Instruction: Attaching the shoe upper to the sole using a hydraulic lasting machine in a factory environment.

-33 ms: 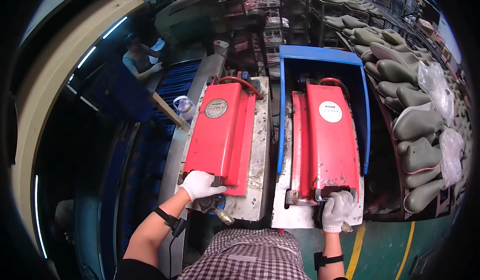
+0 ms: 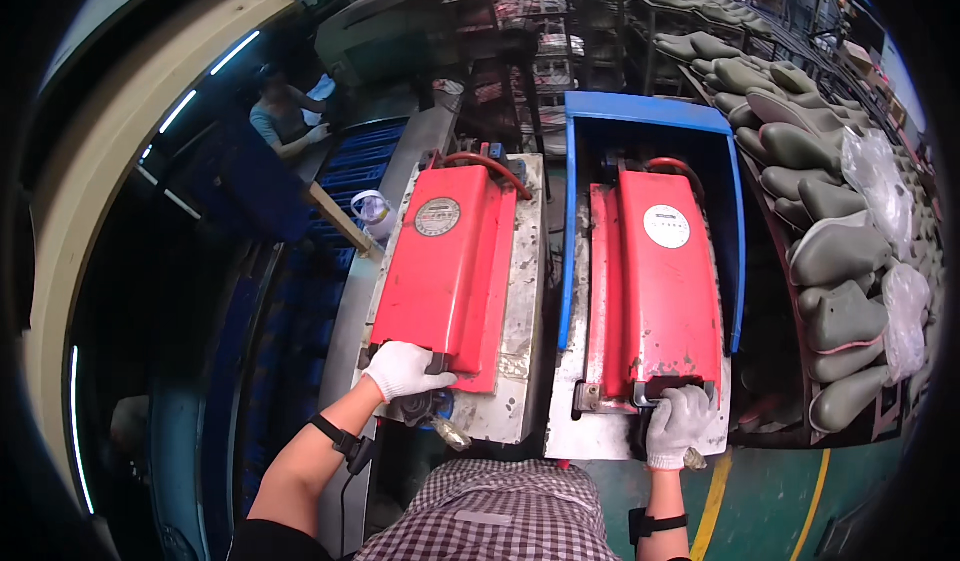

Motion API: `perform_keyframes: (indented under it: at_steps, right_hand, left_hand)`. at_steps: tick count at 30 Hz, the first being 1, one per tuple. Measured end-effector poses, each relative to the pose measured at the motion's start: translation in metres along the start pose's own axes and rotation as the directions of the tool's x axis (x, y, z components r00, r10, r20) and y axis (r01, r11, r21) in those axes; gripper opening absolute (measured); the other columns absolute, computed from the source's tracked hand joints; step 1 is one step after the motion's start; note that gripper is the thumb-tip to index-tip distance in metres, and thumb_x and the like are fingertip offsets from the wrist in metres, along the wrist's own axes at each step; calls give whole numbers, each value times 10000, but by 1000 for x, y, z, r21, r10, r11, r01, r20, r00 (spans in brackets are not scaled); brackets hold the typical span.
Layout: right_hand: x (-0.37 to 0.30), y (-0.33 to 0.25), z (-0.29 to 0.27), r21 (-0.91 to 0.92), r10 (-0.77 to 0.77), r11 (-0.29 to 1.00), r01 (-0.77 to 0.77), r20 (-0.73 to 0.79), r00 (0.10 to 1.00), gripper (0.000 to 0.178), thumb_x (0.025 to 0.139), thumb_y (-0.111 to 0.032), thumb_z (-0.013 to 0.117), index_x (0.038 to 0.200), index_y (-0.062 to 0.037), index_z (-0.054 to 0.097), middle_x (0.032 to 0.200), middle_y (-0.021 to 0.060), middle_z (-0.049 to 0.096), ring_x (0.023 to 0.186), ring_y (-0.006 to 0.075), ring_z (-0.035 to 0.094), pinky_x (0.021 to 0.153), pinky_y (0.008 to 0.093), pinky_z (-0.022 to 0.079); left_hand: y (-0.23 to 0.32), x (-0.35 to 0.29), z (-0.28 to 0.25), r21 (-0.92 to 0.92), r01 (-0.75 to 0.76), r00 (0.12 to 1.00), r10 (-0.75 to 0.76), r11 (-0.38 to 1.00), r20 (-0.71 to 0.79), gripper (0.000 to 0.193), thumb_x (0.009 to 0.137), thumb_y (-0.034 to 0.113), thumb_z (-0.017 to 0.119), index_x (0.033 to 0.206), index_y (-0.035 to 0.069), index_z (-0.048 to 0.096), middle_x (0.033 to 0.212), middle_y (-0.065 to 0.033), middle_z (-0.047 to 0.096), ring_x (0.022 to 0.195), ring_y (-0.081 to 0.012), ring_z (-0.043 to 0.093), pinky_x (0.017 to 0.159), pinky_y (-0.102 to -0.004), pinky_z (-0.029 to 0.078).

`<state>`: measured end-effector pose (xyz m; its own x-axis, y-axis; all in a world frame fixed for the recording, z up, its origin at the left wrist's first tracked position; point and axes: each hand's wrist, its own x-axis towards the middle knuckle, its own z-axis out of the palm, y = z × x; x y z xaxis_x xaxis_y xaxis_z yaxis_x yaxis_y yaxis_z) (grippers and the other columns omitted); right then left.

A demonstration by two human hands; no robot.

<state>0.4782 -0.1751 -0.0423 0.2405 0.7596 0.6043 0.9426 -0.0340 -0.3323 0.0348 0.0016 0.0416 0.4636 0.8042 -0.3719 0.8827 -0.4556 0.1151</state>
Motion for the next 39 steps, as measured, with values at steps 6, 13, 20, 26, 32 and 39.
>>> perform_keyframes:
  at_steps: [6, 13, 20, 26, 32, 39]
  right_hand:
    - [-5, 6, 5, 75, 1, 997, 1, -29, 1000, 124, 944, -193, 585, 951, -86, 649, 942, 115, 637, 972, 354, 610, 1052, 573, 408]
    - [-5, 10, 7, 115, -7, 993, 14, -63, 998, 201, 987, -236, 563, 896, -79, 650, 895, 110, 639, 921, 346, 610, 1040, 551, 415]
    - [-8, 10, 7, 126, -14, 992, 21, -63, 998, 256, 1030, -244, 560, 941, -32, 671, 965, 151, 637, 978, 379, 589, 913, 509, 455]
    - [-5, 10, 8, 161, -9, 987, 16, -44, 999, 267, 1030, -256, 555, 944, -34, 675, 952, 157, 633, 963, 376, 587, 891, 507, 453]
    - [-2, 7, 5, 155, -22, 987, 34, -74, 997, 211, 990, -220, 574, 923, -44, 670, 908, 137, 634, 924, 363, 592, 858, 510, 455]
    - [-2, 5, 4, 132, -12, 991, 17, -41, 999, 263, 1018, -248, 561, 901, -39, 671, 910, 152, 626, 926, 365, 594, 866, 499, 460]
  left_hand:
    - [-2, 0, -1, -39, 21, 999, -19, 999, 37, 729, 874, 764, 607, 825, 57, 777, 766, -200, 726, 749, -386, 734, 706, -486, 584]
    - [-4, 0, 0, -27, -7, 1000, 8, 1000, 5, 737, 874, 769, 601, 812, 56, 774, 770, -194, 729, 756, -380, 736, 722, -492, 586]
    - [-4, -2, 1, -50, -4, 1000, 4, 999, -14, 721, 872, 761, 609, 818, 62, 780, 788, -193, 735, 773, -374, 743, 742, -489, 589]
    - [-6, -2, 3, -63, -32, 998, 29, 997, -53, 704, 869, 756, 618, 830, 72, 784, 785, -184, 736, 774, -376, 743, 741, -486, 588]
    - [-3, -1, 1, -67, 30, 1000, -30, 997, -6, 710, 859, 757, 628, 845, 63, 783, 799, -190, 740, 775, -377, 743, 735, -484, 588]
    - [-1, -1, -2, -51, 26, 1000, -27, 998, -2, 746, 850, 772, 622, 840, 42, 778, 808, -201, 741, 782, -382, 744, 743, -478, 589]
